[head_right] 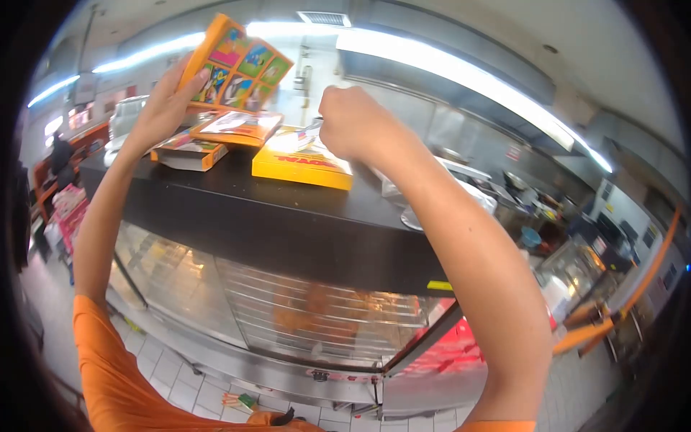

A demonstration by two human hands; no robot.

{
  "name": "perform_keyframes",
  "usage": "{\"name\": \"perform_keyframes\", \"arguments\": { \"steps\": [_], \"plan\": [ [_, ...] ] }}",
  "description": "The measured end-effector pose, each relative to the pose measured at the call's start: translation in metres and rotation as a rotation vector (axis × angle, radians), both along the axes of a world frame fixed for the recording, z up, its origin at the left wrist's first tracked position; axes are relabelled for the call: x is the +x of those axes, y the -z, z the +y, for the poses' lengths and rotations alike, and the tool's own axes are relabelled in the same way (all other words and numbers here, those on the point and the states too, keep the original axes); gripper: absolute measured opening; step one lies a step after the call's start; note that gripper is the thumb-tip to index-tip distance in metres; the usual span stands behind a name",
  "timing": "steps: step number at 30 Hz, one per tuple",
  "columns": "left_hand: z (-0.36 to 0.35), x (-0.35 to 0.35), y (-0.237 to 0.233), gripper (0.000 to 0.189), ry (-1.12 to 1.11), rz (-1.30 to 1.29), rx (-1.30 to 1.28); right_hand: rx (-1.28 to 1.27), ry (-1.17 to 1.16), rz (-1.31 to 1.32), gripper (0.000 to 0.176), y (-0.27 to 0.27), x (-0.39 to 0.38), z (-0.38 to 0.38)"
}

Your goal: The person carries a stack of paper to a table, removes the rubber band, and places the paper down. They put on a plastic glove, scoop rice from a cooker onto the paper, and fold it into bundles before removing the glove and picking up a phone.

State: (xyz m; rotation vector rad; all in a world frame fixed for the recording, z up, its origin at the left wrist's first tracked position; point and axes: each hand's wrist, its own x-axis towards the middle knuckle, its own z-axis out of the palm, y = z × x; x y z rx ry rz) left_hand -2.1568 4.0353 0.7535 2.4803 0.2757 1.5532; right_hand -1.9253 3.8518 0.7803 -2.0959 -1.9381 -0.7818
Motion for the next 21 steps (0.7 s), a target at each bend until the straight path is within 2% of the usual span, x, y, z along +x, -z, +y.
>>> {"name": "perform_keyframes", "arguments": {
  "steps": [1, 2, 3, 4, 6, 7, 8, 10, 11, 12, 14, 15, 16, 17, 18, 19, 21],
  "plan": [
    [0.003, 0.001, 0.003, 0.041, -0.017, -0.107, -0.036, -0.051, -0.043, 0.032, 0.02, -0.001, 0.007, 0.01],
    [0.005, -0.004, 0.0, 0.035, -0.032, -0.216, -0.058, -0.049, -0.091, 0.026, 0.02, 0.0, 0.011, 0.021],
    [-0.012, -0.002, 0.001, 0.044, 0.038, -0.322, -0.242, -0.13, -0.054, 0.015, 0.018, 0.006, 0.016, 0.032],
    [-0.006, -0.003, 0.001, 0.044, 0.007, -0.328, -0.227, -0.209, -0.007, 0.002, 0.016, 0.008, 0.013, 0.034],
    [0.001, -0.005, 0.007, 0.061, -0.342, -0.288, 0.124, -0.177, -0.067, -0.016, 0.017, 0.008, 0.021, 0.034],
    [-0.006, -0.007, 0.01, 0.076, -0.33, -0.233, -0.079, -0.203, -0.001, -0.175, 0.02, 0.008, 0.027, 0.037],
    [-0.013, -0.005, 0.015, 0.076, -0.344, -0.233, -0.088, -0.224, 0.067, -0.337, 0.023, 0.008, 0.031, 0.04],
    [-0.02, -0.008, 0.015, 0.081, -0.469, -0.094, -0.161, -0.24, 0.07, -0.272, 0.027, 0.003, 0.029, 0.039],
    [0.002, -0.006, 0.024, 0.08, -0.534, -0.166, 0.005, -0.25, 0.085, -0.203, 0.031, 0.003, 0.029, 0.038],
    [0.004, -0.007, 0.02, 0.08, -0.541, -0.169, 0.007, -0.248, 0.078, -0.206, 0.031, 0.0, 0.025, 0.035],
    [0.007, -0.01, 0.013, 0.075, -0.79, 0.146, -0.035, -0.22, -0.077, -0.078, 0.044, -0.007, 0.019, 0.029],
    [0.004, -0.006, 0.012, 0.07, -0.871, 0.17, -0.062, -0.218, -0.08, -0.076, 0.044, -0.005, 0.022, 0.033],
    [0.001, -0.002, 0.013, 0.07, -0.872, 0.175, -0.056, -0.235, -0.178, 0.007, 0.049, -0.003, 0.026, 0.04],
    [-0.001, 0.002, 0.015, 0.066, -0.9, 0.139, 0.093, -0.25, -0.275, 0.09, 0.054, -0.001, 0.031, 0.046],
    [-0.003, 0.007, 0.018, 0.062, -0.922, 0.101, 0.24, -0.248, -0.273, 0.094, 0.054, 0.001, 0.027, 0.045],
    [-0.014, 0.012, 0.014, 0.062, -0.918, 0.099, 0.242, -0.278, -0.206, 0.026, 0.056, 0.002, 0.018, 0.043],
    [-0.034, 0.022, 0.007, 0.047, -0.782, 0.235, 0.22, -0.356, -0.049, -0.066, 0.054, -0.001, -0.001, 0.041]
  ]
}}
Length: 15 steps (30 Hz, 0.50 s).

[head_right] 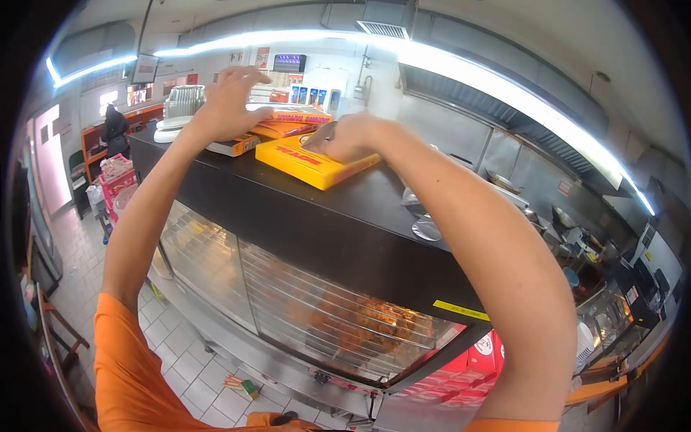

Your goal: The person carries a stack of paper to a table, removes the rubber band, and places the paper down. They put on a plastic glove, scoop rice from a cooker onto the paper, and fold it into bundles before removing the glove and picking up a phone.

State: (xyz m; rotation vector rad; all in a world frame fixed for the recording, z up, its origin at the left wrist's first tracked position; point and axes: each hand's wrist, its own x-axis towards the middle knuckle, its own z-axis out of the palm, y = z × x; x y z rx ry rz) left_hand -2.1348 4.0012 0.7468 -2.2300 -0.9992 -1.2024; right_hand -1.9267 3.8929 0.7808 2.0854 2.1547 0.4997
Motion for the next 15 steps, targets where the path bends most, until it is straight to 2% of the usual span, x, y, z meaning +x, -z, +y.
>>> {"name": "perform_keyframes", "arguments": {
  "steps": [1, 3, 4, 5, 7, 8, 9, 11, 12, 15],
  "plan": [
    [-0.004, 0.004, -0.002, 0.047, 0.01, -0.004, -0.001, -0.001, 0.01, -0.004, 0.054, -0.002, 0.001, 0.003],
    [-0.012, 0.014, -0.005, 0.042, 0.116, 0.07, 0.115, -0.054, -0.116, -0.005, 0.046, -0.008, 0.008, 0.01],
    [-0.024, 0.016, -0.012, 0.044, 0.161, 0.104, 0.037, -0.025, -0.166, 0.061, 0.033, -0.008, 0.012, 0.014],
    [-0.024, 0.017, -0.013, 0.044, 0.18, 0.105, 0.032, -0.03, -0.147, 0.064, 0.033, -0.006, 0.017, 0.016],
    [-0.017, 0.023, -0.018, 0.05, 0.34, 0.18, 0.018, 0.017, -0.266, 0.066, 0.026, -0.002, 0.017, 0.019],
    [-0.002, 0.029, -0.017, 0.055, 0.486, 0.198, 0.093, 0.094, -0.369, -0.009, 0.028, 0.002, 0.022, 0.023],
    [-0.004, 0.033, -0.015, 0.055, 0.503, 0.196, 0.091, 0.089, -0.352, -0.009, 0.028, 0.004, 0.019, 0.018],
    [-0.027, 0.036, -0.015, 0.056, 0.643, 0.27, -0.1, 0.199, -0.296, 0.086, 0.032, 0.004, 0.008, 0.002],
    [-0.052, 0.034, -0.018, 0.068, 0.535, 0.342, -0.287, 0.242, -0.34, 0.132, 0.035, 0.006, 0.017, 0.005],
    [-0.065, 0.036, -0.014, 0.078, 0.5, 0.412, -0.391, 0.175, -0.263, 0.237, 0.032, -0.021, 0.025, -0.028]
  ]
}}
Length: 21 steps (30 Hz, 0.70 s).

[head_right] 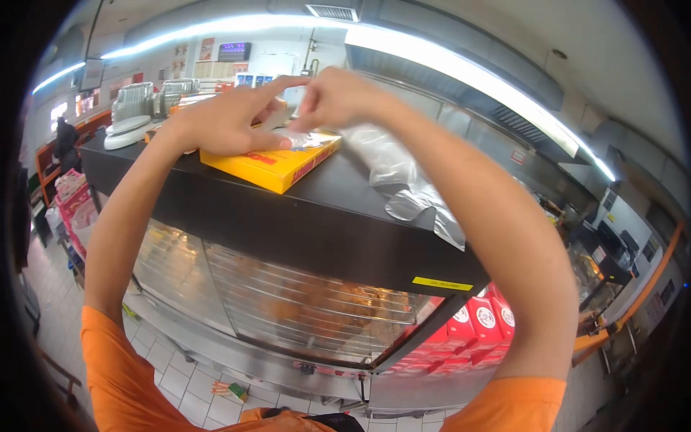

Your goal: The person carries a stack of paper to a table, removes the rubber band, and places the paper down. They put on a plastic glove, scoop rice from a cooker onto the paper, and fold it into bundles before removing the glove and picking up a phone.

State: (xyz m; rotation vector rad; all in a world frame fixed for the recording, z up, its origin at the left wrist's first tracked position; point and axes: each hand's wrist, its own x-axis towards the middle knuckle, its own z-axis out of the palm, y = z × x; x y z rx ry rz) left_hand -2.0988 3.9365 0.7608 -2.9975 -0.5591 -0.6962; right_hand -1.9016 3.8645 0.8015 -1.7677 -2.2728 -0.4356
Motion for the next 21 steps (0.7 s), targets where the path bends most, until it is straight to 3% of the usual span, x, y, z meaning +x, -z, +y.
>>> {"name": "perform_keyframes", "arguments": {
  "steps": [2, 3, 5, 7, 8, 10, 11, 15, 16, 17, 19, 20, 21],
  "plan": [
    [0.021, 0.004, 0.011, 0.08, 0.094, -0.072, 0.078, -0.097, 0.342, 0.139, 0.03, -0.028, 0.032, -0.024],
    [0.019, 0.002, 0.012, 0.079, 0.075, -0.098, 0.104, -0.011, 0.55, -0.245, 0.034, -0.032, 0.059, -0.031],
    [0.013, -0.002, 0.013, 0.075, 0.053, -0.156, 0.14, -0.162, 0.782, -0.56, 0.036, -0.018, 0.077, -0.079],
    [0.011, -0.007, 0.011, 0.073, 0.1, -0.206, 0.184, -0.329, 0.892, -0.389, 0.035, 0.002, 0.075, -0.109],
    [0.009, -0.008, 0.011, 0.072, 0.141, -0.248, 0.225, -0.273, 0.67, -0.283, 0.03, 0.018, 0.098, -0.12],
    [-0.002, -0.006, 0.009, 0.068, 0.172, -0.281, 0.214, 0.003, 0.637, -0.211, 0.024, 0.042, 0.109, -0.128],
    [-0.009, -0.005, 0.008, 0.066, 0.206, -0.284, 0.247, -0.003, 0.647, -0.202, 0.024, 0.044, 0.115, -0.134],
    [-0.041, 0.0, 0.004, 0.052, 0.349, -0.366, 0.27, 0.615, 0.573, -0.038, 0.022, 0.028, 0.115, -0.16],
    [-0.049, 0.001, 0.004, 0.049, 0.411, -0.401, 0.263, 0.674, 0.528, 0.112, 0.021, 0.018, 0.102, -0.173],
    [-0.056, 0.001, 0.008, 0.043, 0.38, -0.514, 0.309, 0.747, 0.256, 0.256, 0.02, 0.013, 0.097, -0.185],
    [-0.059, -0.002, 0.011, 0.063, 0.397, -0.593, 0.201, 0.688, -0.11, 0.475, 0.021, 0.024, 0.036, -0.205],
    [-0.065, -0.002, 0.013, 0.071, 0.466, -0.641, 0.107, 0.625, -0.025, 0.373, 0.015, 0.035, 0.0, -0.218],
    [-0.08, 0.0, 0.027, 0.064, 0.649, -0.685, -0.05, 0.66, -0.097, 0.504, 0.016, 0.057, -0.019, -0.217]
  ]
}}
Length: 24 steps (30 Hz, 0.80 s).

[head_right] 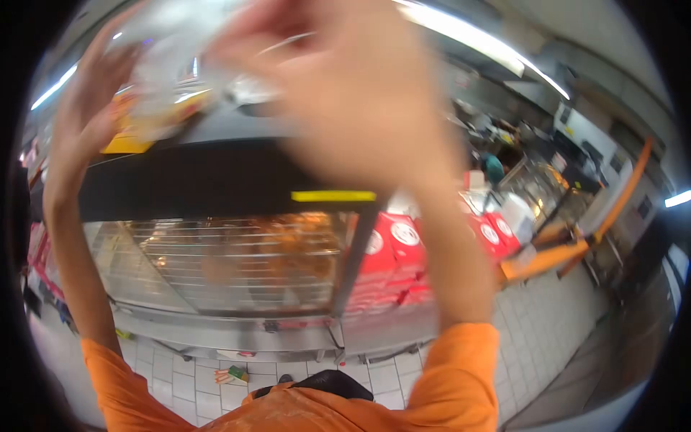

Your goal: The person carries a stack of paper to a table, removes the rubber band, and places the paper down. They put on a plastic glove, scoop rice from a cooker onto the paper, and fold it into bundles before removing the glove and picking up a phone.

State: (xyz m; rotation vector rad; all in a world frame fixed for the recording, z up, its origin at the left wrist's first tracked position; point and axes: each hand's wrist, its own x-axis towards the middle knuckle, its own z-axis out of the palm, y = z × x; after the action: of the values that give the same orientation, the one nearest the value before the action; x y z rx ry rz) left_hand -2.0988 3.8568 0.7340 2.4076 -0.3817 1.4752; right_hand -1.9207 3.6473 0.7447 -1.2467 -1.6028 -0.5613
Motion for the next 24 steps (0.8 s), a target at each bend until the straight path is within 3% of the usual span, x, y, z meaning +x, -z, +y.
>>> {"name": "perform_keyframes", "arguments": {
  "steps": [1, 2, 3, 4, 5, 7, 9, 11, 13, 15, 16, 17, 18, 19, 21, 23, 24],
  "plan": [
    [-0.018, -0.006, 0.022, 0.058, 0.213, 0.001, -0.099, 0.008, 0.035, 0.023, 0.016, 0.029, -0.017, 0.008],
    [-0.01, -0.047, 0.038, 0.071, -0.329, 0.152, -0.048, 0.157, -0.061, -0.032, 0.011, 0.062, -0.033, 0.02],
    [0.001, -0.057, 0.066, 0.055, -1.081, 0.165, 0.173, 0.308, -0.162, -0.095, 0.011, 0.089, -0.046, 0.02],
    [0.045, -0.108, 0.137, 0.044, -0.909, 0.036, 0.041, 0.331, -0.236, -0.101, 0.012, 0.11, -0.061, 0.004],
    [0.013, -0.126, 0.158, 0.034, -0.896, 0.063, 0.011, 0.343, -0.347, 0.004, 0.02, 0.135, -0.07, 0.0],
    [-0.046, -0.125, 0.218, 0.018, -0.853, -0.143, 0.078, 0.293, -0.541, 0.232, 0.027, 0.188, -0.081, 0.006],
    [-0.088, -0.156, 0.269, 0.012, -0.407, -0.016, -0.937, 0.212, -0.667, 0.371, 0.027, 0.235, -0.091, 0.02],
    [-0.122, -0.183, 0.321, 0.014, -0.504, 0.112, -1.219, -0.121, -0.653, 0.436, 0.027, 0.279, -0.102, 0.037],
    [-0.164, -0.197, 0.358, 0.017, -0.548, -0.002, -1.398, -0.274, -0.722, 0.48, 0.026, 0.305, -0.12, 0.05],
    [-0.197, -0.218, 0.365, 0.016, -0.666, 0.036, -1.403, -0.522, -0.841, 0.525, 0.024, 0.328, -0.144, 0.056],
    [-0.212, -0.231, 0.362, 0.015, -0.722, 0.122, -1.383, -0.573, -0.959, 0.615, 0.025, 0.337, -0.164, 0.064],
    [-0.223, -0.245, 0.36, 0.016, -0.867, 0.209, -1.344, -0.531, -0.988, 0.518, 0.026, 0.353, -0.185, 0.076],
    [-0.229, -0.261, 0.356, 0.021, -1.014, 0.31, -1.322, -0.932, -1.058, 0.569, 0.027, 0.348, -0.199, 0.079],
    [-0.237, -0.279, 0.356, 0.044, -0.994, 0.301, -1.231, -0.961, -1.098, 0.414, 0.028, 0.339, -0.215, 0.083],
    [-0.242, -0.3, 0.343, 0.082, -0.925, 0.027, -1.309, -1.142, -1.287, 0.325, 0.039, 0.325, -0.264, 0.088],
    [-0.234, -0.317, 0.345, 0.067, -0.695, -0.299, -1.315, -1.209, -1.463, 0.225, 0.047, 0.33, -0.318, 0.091],
    [-0.236, -0.336, 0.353, 0.057, -0.772, -0.281, -1.487, -1.139, -1.459, 0.188, 0.052, 0.333, -0.345, 0.093]
  ]
}}
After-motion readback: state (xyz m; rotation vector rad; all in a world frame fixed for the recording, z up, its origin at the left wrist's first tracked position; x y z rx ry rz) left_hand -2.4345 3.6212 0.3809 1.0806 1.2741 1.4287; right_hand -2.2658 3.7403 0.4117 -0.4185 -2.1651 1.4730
